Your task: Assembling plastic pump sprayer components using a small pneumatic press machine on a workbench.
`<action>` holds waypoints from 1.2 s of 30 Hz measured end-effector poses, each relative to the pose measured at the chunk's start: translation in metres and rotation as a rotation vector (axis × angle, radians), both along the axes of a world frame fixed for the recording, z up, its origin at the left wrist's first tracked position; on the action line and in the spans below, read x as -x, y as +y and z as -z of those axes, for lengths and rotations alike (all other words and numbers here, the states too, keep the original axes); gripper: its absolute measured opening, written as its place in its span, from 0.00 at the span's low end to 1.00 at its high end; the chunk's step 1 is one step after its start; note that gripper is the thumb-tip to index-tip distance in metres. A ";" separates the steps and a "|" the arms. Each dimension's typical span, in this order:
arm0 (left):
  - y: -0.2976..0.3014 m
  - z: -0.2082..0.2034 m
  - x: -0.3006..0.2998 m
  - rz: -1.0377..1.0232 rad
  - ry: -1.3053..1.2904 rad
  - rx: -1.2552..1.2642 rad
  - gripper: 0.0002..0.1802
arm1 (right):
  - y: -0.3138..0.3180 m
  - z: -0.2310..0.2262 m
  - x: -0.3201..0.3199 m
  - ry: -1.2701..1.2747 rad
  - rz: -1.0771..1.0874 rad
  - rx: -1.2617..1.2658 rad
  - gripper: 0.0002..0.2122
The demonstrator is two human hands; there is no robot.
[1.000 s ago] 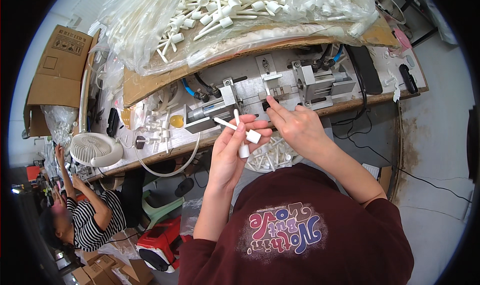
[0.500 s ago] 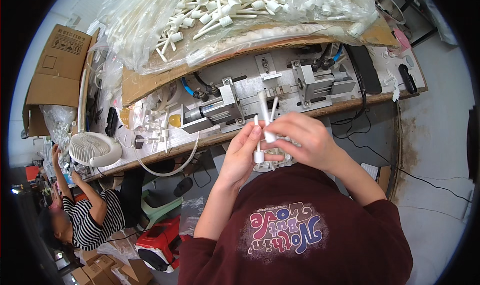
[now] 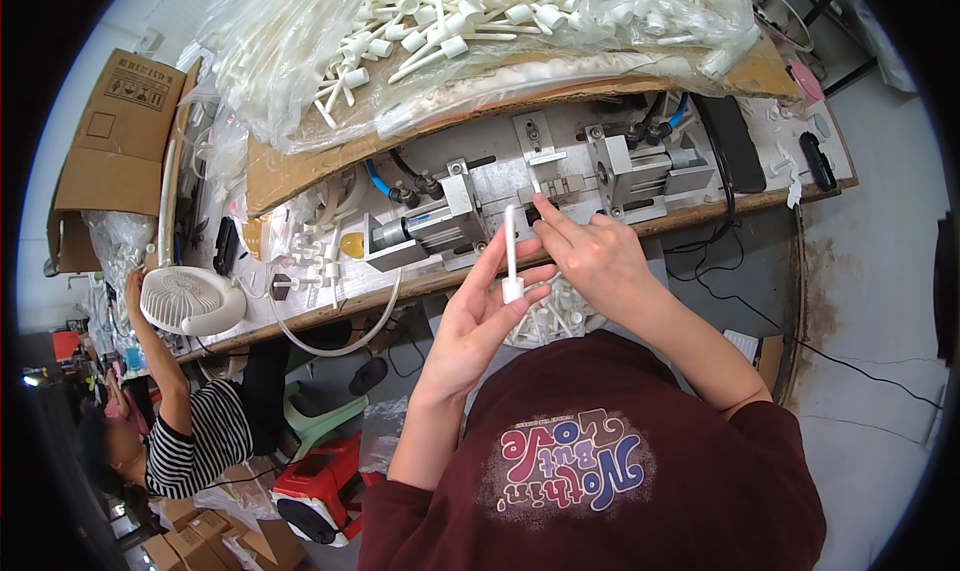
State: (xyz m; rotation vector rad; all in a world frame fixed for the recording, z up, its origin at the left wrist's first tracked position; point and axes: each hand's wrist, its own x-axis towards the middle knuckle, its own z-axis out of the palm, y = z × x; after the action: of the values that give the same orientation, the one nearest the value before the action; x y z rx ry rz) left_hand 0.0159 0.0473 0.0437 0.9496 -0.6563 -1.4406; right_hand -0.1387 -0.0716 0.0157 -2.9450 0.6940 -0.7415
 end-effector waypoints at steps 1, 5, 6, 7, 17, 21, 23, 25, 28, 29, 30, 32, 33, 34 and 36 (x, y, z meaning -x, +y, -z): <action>0.001 -0.003 0.001 -0.018 -0.028 0.018 0.37 | 0.000 0.000 0.000 0.004 0.003 0.004 0.08; 0.004 -0.010 -0.003 -0.154 -0.295 0.042 0.28 | -0.001 -0.004 0.001 0.056 0.023 -0.013 0.07; 0.006 -0.011 -0.005 -0.185 -0.376 0.052 0.27 | -0.002 -0.006 0.001 0.077 0.028 -0.026 0.07; 0.006 -0.010 -0.004 -0.278 -0.453 0.073 0.23 | -0.005 -0.011 0.000 0.018 0.000 -0.136 0.09; -0.028 0.022 0.010 -0.368 -1.478 0.427 0.18 | -0.150 -0.098 -0.049 -0.350 0.192 0.055 0.23; -0.041 0.037 0.016 -0.323 -1.700 0.450 0.17 | -0.177 -0.096 -0.075 -0.043 0.339 -0.062 0.28; -0.046 0.042 0.019 -0.297 -1.773 0.453 0.17 | -0.176 -0.089 -0.076 -0.032 0.367 -0.024 0.24; -0.048 0.039 0.018 -0.268 -1.782 0.445 0.17 | -0.171 -0.087 -0.076 -0.077 0.339 -0.098 0.22; -0.051 0.036 0.014 -0.246 -1.788 0.458 0.17 | -0.160 -0.081 -0.074 -0.138 0.248 -0.065 0.17; -0.050 0.035 0.013 -0.231 -1.798 0.451 0.17 | -0.155 -0.080 -0.074 -0.150 0.227 -0.066 0.16; -0.051 0.034 0.013 -0.216 -1.806 0.448 0.17 | -0.153 -0.081 -0.073 -0.162 0.209 -0.066 0.15; -0.050 0.035 0.013 -0.214 -1.787 0.445 0.17 | -0.153 -0.082 -0.070 -0.207 0.188 -0.052 0.10; -0.049 0.035 0.012 -0.212 -1.779 0.442 0.18 | -0.153 -0.082 -0.067 -0.231 0.177 -0.046 0.08; -0.049 0.036 0.012 -0.213 -1.778 0.448 0.18 | -0.157 -0.082 -0.064 -0.272 0.152 -0.077 0.07; -0.050 0.039 0.012 -0.218 -1.776 0.460 0.18 | -0.167 -0.087 -0.057 -0.353 0.098 -0.137 0.06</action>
State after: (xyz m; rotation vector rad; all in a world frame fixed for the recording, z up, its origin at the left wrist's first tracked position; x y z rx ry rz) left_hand 0.0040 -0.0026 0.0051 1.6877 -1.9211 0.1401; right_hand -0.0813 -0.2387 0.1025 -2.5764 0.8210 -1.1339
